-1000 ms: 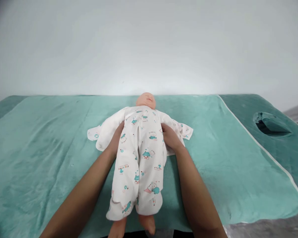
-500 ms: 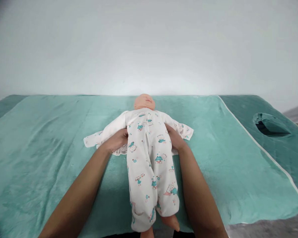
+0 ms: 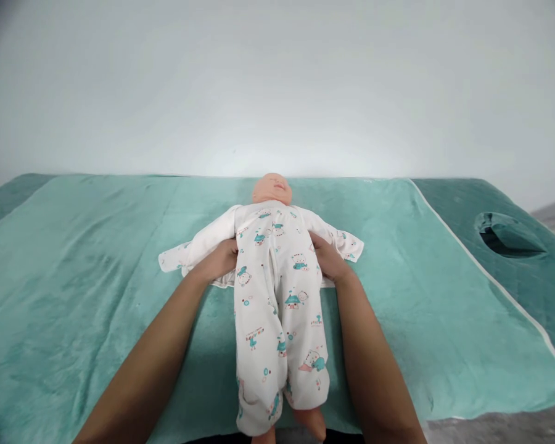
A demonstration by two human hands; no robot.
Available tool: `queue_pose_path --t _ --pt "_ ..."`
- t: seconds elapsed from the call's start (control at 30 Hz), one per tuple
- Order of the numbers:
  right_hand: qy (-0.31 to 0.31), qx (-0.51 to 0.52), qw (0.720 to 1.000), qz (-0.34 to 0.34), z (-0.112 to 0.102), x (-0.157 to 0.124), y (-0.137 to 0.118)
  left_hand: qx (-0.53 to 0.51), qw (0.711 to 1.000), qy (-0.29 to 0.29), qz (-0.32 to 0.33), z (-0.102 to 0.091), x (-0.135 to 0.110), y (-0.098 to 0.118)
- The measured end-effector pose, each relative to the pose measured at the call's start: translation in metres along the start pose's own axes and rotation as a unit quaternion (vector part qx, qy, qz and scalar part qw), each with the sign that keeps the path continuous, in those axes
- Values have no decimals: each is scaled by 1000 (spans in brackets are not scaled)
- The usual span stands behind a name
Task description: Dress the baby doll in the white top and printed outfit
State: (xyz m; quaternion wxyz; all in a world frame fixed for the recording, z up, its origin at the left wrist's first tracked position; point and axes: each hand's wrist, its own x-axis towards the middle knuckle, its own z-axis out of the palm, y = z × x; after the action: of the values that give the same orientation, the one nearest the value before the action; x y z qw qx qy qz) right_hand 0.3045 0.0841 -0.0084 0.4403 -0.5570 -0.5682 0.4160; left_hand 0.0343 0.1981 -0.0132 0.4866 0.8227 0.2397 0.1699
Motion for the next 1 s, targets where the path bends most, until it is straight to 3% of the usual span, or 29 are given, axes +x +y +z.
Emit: queue_pose_path --t 0.13,0.53,0.77,1.0 --pt "13 -4 1000 20 2 0 -1 20 999 32 1 3 0 0" --pt "-6 34 999 15 5 2 -15 -5 998 37 -50 2 1 9" --pt "18 -24 1000 1 6 3 -9 -109 981 157 -40 13 2 28" --pt "53 -90 994 -13 11 11 -7 -207 928 294 -93 32 10 17"
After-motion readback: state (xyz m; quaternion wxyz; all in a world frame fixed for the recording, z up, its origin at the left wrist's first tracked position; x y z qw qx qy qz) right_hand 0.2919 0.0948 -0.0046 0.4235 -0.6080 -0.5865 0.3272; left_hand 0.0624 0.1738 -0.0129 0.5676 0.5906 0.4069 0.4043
